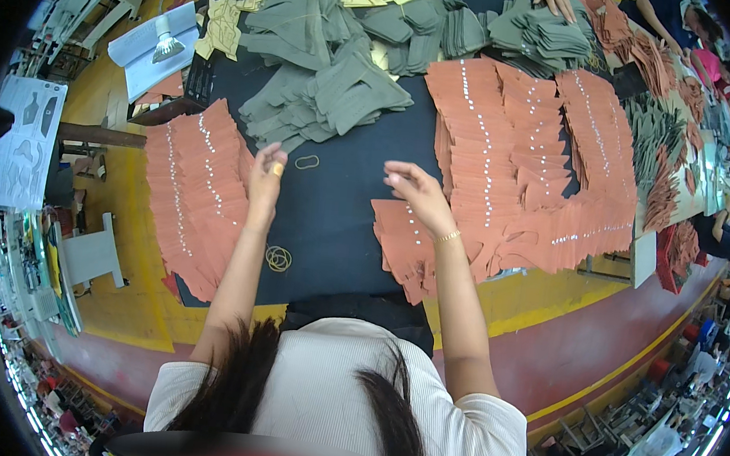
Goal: The person arranges and stacks pink and green fabric pieces on a table. They repeatedly pick up pieces, align them, and place them into neat piles, occasionally shifting other items to make space.
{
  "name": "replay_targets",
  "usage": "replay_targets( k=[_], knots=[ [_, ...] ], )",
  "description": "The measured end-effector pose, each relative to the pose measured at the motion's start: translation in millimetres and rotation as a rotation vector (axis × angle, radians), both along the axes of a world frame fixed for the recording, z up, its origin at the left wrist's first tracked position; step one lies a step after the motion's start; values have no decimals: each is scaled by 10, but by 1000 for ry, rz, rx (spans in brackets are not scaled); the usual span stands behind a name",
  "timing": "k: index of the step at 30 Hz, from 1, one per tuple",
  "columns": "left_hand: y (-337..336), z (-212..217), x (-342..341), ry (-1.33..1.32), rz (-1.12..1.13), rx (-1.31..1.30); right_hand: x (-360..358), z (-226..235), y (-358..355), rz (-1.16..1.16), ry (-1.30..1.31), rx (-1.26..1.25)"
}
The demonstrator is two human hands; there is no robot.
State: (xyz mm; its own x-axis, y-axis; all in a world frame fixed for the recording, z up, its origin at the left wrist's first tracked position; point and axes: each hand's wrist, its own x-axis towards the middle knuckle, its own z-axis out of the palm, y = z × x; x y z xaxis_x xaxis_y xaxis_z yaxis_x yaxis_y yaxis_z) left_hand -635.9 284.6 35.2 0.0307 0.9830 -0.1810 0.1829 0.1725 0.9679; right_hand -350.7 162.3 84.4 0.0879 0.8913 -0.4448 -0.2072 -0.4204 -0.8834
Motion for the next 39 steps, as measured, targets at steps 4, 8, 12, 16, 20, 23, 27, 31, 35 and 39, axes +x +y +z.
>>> replay_targets(
  k=[4,8,12,16,20,23,27,31,35,39],
  knots=[
    [884,136,44,225,-162,284,-263,-400,679,-325,530,-159],
    [1591,180,332,562,-315,363,-298,-747,1336,-578,497,-317],
    [1551,155,666,811,-384,333,-135,-934,1809,-634,481,-470],
    [1310,91,891,915,-426,327,-82,-1145,1981,-628,456,-536],
    [989,55,977,888,-459,553,-81,-1342,1837,-630,548,-90],
    [703,97,1091,716,-575,507,-41,-1319,1687,-641,287,-191],
    [558,192,1235,320,-424,376,-95,-1018,1579,-713,-648,-184],
    [794,171,1353,41,-270,103,-40,-522,1693,-416,-442,-67],
    [1052,107,1379,193,-305,-198,-131,-283,1884,-354,-191,-137],
    [938,229,1433,638,-808,70,-226,-374,1666,-436,-171,-72]
  ],
)
